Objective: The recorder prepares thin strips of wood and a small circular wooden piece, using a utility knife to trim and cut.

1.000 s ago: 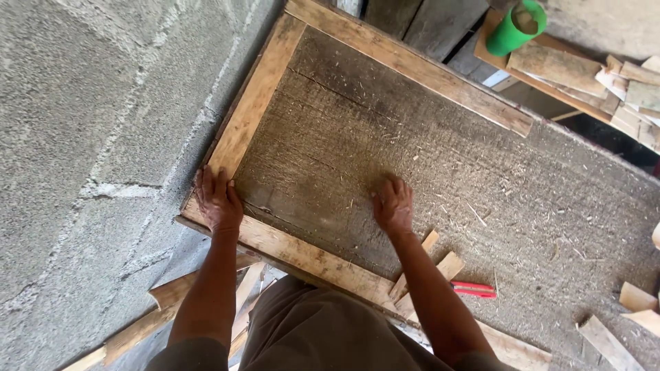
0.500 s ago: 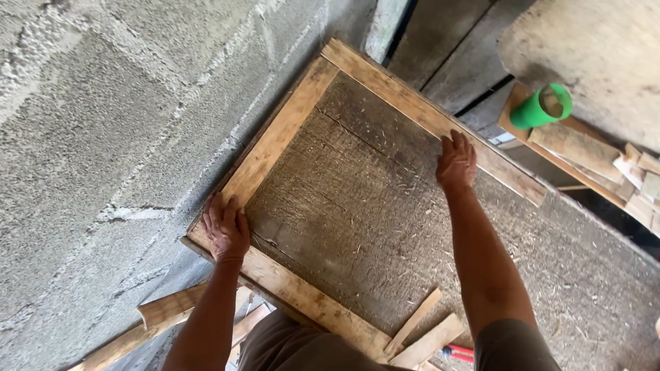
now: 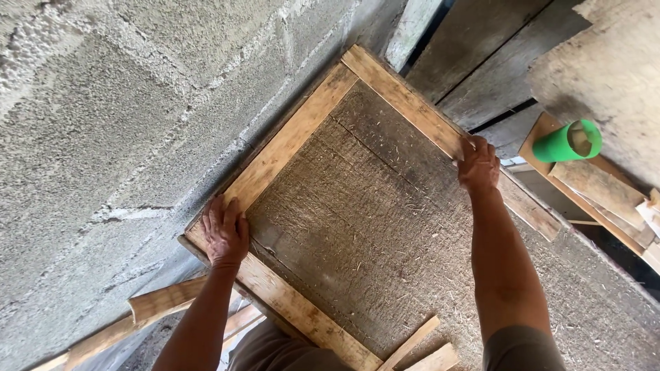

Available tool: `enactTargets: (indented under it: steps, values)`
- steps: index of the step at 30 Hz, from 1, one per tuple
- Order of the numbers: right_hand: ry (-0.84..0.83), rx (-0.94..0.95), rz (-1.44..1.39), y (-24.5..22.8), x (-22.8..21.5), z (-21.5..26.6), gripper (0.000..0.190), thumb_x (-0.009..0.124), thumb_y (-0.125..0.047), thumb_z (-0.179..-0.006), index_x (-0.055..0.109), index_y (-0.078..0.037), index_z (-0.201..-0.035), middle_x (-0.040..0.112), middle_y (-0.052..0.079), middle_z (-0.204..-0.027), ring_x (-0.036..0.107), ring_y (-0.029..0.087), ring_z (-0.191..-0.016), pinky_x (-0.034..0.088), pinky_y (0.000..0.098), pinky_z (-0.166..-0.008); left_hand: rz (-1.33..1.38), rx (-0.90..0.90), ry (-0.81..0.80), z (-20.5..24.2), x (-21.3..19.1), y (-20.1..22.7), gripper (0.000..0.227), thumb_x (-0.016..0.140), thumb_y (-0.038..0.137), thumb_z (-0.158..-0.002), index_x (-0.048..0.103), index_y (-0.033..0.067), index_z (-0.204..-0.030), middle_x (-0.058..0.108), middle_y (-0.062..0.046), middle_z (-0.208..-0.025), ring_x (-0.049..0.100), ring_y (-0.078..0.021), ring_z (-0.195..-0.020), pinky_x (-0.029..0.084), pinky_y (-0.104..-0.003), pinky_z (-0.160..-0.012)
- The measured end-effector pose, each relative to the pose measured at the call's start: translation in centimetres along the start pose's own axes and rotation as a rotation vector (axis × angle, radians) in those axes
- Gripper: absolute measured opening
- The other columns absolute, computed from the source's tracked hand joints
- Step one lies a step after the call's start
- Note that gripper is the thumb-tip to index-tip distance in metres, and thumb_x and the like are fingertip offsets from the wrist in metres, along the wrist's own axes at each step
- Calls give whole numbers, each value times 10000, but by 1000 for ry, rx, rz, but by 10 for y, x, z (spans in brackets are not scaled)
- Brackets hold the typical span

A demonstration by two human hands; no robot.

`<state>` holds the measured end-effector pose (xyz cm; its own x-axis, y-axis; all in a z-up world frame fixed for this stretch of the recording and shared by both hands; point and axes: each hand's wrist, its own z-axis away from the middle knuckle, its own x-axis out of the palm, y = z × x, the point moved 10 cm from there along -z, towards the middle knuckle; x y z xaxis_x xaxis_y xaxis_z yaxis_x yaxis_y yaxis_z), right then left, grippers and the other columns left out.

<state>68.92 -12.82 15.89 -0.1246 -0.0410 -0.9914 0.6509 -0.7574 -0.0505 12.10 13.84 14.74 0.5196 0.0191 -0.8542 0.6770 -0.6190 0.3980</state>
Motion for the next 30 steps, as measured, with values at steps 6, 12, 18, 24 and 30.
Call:
enactTargets:
  steps: [6,12,18,24,30]
  values:
    - [-27,102,-69,11,5,-11,687,847,-226,-842,586,-277,-1475,424,77,-1541,418,326,-1386,347,540,-1171,16,-10,-3,-1,-2,1,430,628,215,-976,604,122,-1395,513,-177,-1509,443,-404,-1441,351,-565,-1190]
    - [-110,160,-59,7,3,-13,676,855,-241,-835,595,-304,-1456,404,77,-1566,400,325,-1398,351,540,-1165,3,-27,-25,2,3,-4,457,631,220,-960,601,115,-1403,507,-184,-1514,433,-404,-1447,336,-564,-1202]
    - [-105,124,-22,7,1,-12,705,858,-256,-820,582,-300,-1466,409,59,-1559,391,317,-1407,342,538,-1169,-11,-53,-51,1,6,-6,476,614,231,-946,600,107,-1405,500,-188,-1518,421,-404,-1454,315,-559,-1216]
    - [-75,81,-31,12,9,-15,701,838,-300,-857,556,-273,-1498,412,79,-1550,408,332,-1376,333,518,-1171,-10,-47,-45,2,5,-5,472,601,241,-976,586,79,-1419,499,-179,-1526,415,-395,-1469,309,-547,-1231]
    - [-107,119,-30,3,-2,-14,700,845,-222,-843,568,-294,-1482,395,93,-1554,394,330,-1392,344,506,-1166,14,-59,-31,1,5,-6,505,594,250,-976,556,52,-1439,503,-168,-1524,421,-384,-1467,303,-545,-1234]
